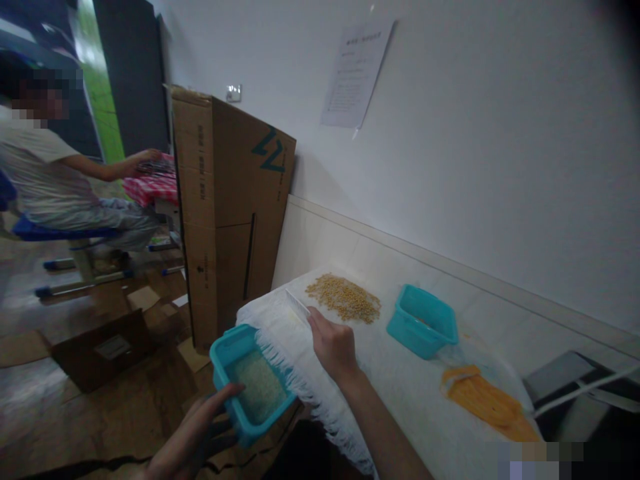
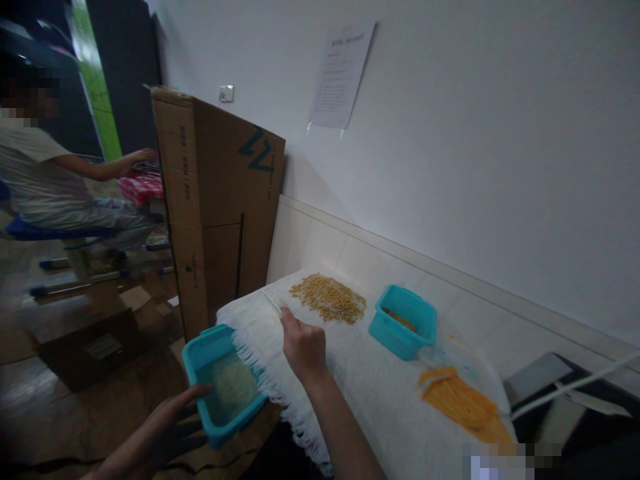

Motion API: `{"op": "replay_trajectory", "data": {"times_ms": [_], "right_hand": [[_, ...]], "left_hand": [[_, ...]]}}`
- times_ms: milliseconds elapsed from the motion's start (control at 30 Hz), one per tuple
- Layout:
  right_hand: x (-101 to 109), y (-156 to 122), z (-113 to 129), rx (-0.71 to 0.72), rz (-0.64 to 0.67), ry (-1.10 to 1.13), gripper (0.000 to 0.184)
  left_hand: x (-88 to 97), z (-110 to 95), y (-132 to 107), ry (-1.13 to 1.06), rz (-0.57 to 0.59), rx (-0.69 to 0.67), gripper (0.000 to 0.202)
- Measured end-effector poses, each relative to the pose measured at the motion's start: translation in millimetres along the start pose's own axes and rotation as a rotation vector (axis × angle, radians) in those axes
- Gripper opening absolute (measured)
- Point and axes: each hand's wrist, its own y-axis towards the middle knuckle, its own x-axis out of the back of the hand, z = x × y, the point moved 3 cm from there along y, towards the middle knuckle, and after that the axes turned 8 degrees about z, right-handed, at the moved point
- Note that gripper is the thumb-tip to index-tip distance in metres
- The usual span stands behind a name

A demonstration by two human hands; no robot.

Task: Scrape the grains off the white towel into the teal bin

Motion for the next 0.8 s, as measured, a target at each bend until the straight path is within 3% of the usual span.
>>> {"op": "replay_trajectory", "data": {"times_ms": [133,500,633,800], "right_hand": [[-0.9,-0.1,8.0,0.013,0.022,-0.013,0.033],[-1.8,1.6,11.4,0.039,0.013,-0.001,0.034],[4.1,-6.9,22.3,0.086,-0.01,0.056,0.036],[10.3,-2.3,21.9,0.047,-0.014,0.039,0.036]], "left_hand": [[-0.7,-2.0,-2.8,-0.002,0.0,-0.029,0.076],[5.0,3.7,7.6,0.0,0.037,0.012,0.075],[7.0,4.4,6.3,-0.014,0.041,-0.014,0.069],[3.6,1.2,2.3,-0.008,0.031,-0.002,0.076]]}}
